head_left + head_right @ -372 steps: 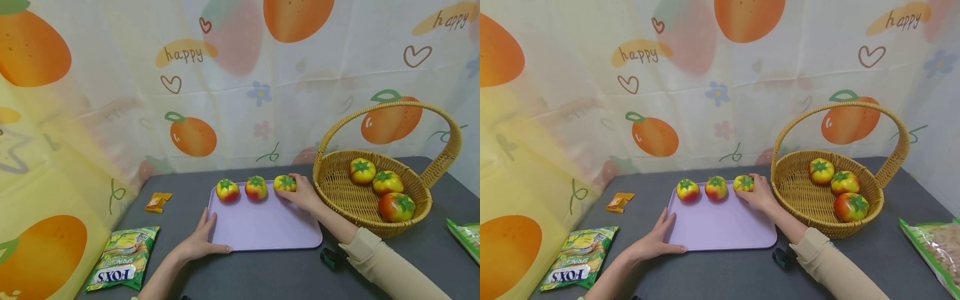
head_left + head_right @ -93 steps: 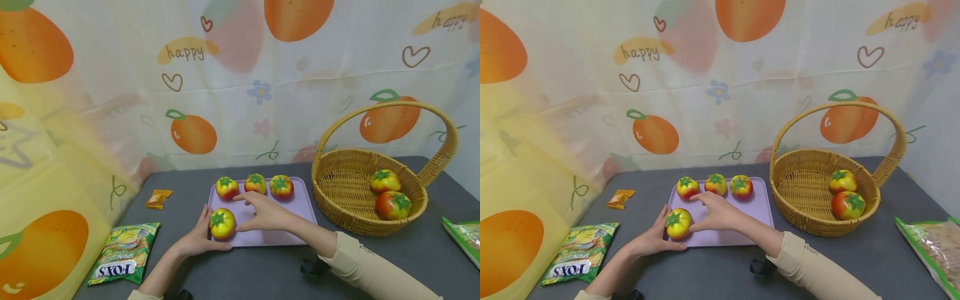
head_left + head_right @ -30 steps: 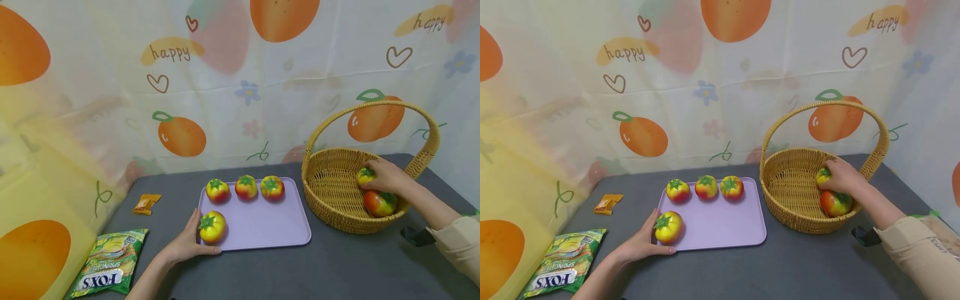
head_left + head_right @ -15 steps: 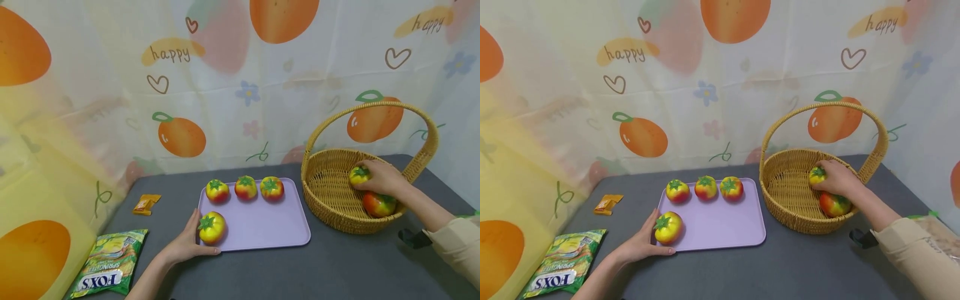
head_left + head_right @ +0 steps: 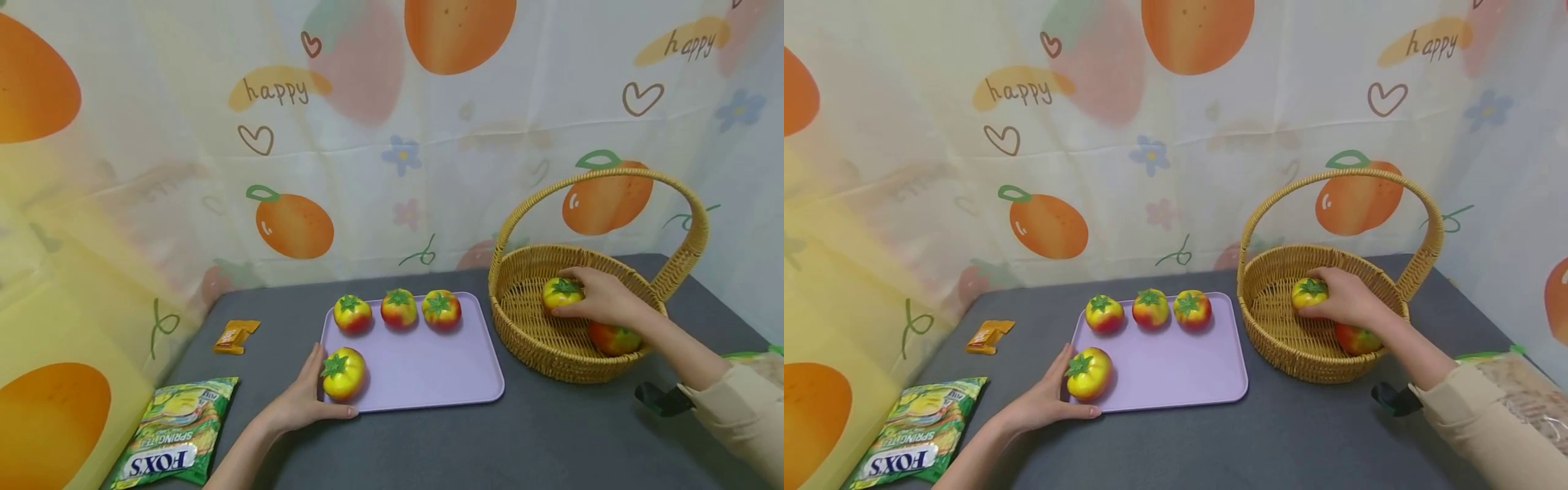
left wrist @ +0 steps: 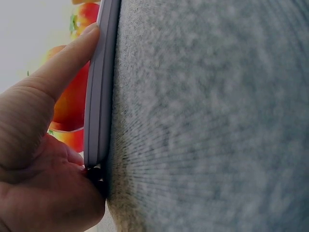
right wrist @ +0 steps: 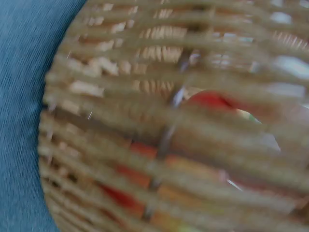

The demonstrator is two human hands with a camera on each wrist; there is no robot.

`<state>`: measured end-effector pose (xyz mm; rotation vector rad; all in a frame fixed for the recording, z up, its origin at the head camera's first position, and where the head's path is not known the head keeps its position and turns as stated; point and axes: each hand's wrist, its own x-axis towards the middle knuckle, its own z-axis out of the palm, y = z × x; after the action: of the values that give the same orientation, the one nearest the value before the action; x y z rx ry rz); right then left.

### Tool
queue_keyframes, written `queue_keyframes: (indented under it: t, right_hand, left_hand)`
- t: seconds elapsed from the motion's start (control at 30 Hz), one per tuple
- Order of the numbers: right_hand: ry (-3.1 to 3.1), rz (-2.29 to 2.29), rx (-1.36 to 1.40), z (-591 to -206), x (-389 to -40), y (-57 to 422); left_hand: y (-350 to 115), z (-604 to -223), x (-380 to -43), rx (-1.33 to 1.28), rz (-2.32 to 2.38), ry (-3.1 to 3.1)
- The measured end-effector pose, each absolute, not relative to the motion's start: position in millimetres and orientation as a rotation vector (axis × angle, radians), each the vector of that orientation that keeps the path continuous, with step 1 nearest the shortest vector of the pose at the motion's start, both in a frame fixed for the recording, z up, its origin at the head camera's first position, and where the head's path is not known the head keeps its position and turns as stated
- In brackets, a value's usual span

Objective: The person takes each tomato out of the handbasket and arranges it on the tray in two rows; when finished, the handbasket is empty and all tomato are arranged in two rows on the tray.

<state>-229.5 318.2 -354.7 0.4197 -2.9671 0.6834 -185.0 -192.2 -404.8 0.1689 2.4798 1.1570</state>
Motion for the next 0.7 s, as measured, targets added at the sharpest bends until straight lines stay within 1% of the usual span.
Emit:
queue_keyframes:
  t: [0.7]
  right_hand:
    - [-2.85,0.833,0.413,-328,-191,274]
  left_hand:
    - [-192,-407,-185,0.17,1.17,2.497]
